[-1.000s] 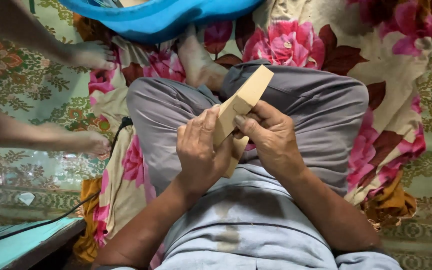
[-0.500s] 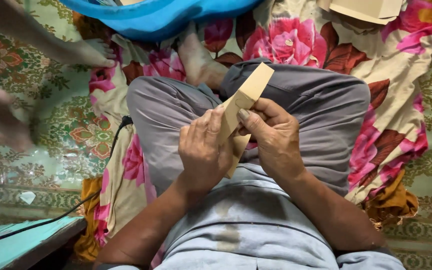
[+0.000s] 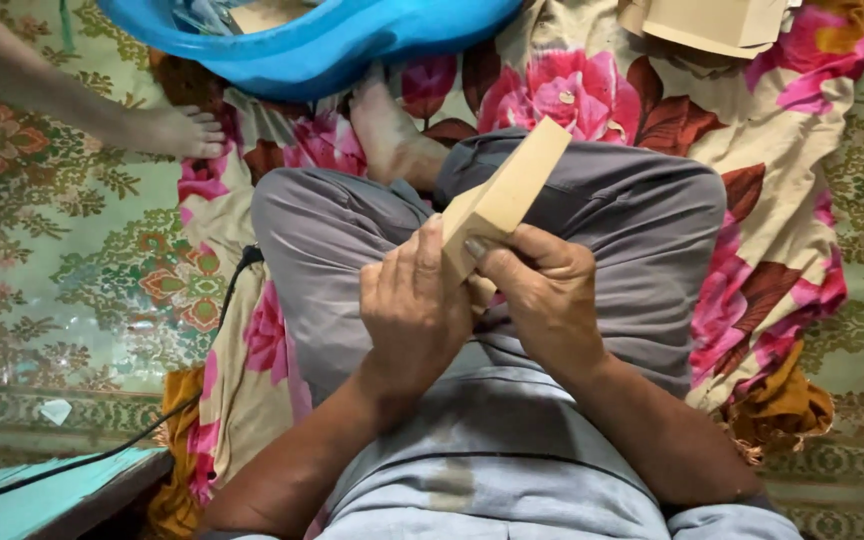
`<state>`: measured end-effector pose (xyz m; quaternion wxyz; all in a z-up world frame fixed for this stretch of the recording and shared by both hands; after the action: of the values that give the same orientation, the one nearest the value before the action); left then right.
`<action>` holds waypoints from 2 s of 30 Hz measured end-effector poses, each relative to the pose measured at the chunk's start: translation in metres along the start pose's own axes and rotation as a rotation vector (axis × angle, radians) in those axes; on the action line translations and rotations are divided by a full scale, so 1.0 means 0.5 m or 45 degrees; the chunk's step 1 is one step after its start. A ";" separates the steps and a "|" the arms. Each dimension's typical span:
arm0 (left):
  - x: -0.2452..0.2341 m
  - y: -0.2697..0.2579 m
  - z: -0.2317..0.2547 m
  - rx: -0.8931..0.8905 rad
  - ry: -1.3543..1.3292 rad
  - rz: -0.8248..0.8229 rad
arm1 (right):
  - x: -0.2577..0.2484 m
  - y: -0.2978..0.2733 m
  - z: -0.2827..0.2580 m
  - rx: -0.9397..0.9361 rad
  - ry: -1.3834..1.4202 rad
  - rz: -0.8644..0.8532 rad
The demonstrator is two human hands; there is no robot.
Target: Folding cardboard boxes and sorting plastic components from a blue basin into the boxes.
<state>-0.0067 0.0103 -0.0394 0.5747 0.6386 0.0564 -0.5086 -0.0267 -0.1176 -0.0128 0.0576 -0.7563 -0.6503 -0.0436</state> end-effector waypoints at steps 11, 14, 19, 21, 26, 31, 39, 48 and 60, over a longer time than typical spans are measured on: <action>-0.052 -0.041 -0.199 -0.387 -0.171 0.066 | -0.008 -0.032 -0.064 -0.101 -0.215 -0.412; -0.126 -0.038 -0.277 -0.702 -0.404 0.091 | -0.047 -0.013 -0.056 -0.113 -0.142 -0.480; -0.200 -0.068 -0.456 -1.100 -0.610 0.166 | -0.115 0.057 -0.018 -0.048 -0.055 -0.480; -0.202 -0.099 -0.553 -1.345 -0.873 0.340 | -0.136 0.084 -0.011 0.056 -0.094 -0.403; -0.127 -0.236 -0.797 -1.128 -0.432 0.211 | -0.173 0.140 0.047 0.269 -0.118 -0.291; -0.036 -0.391 -0.905 -1.682 -0.717 0.646 | -0.210 0.153 0.154 0.454 -0.258 -0.346; -0.066 -0.088 -0.558 -1.460 -0.342 0.261 | -0.193 0.165 0.212 0.535 -1.074 -0.586; 0.182 0.113 -0.265 -0.344 -1.113 -1.248 | -0.188 0.335 0.108 -0.036 -1.256 -0.320; 0.468 0.046 -0.248 -0.323 -1.316 -1.979 | -0.098 0.939 0.045 -0.710 -1.952 -0.486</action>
<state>0.1921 -0.0192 -0.2131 0.0930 0.0498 0.2597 -0.9599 0.4298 -0.2315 -0.0563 -0.5982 -0.4397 -0.5916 0.3145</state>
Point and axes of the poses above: each hand's wrist, its own y-axis towards the middle knuckle, its own x-axis out of the palm, z = x × y, the point moved 1 cm from there along y, towards the middle knuckle, and after that the axes turned 11 degrees about -z, right-handed, at the moved point
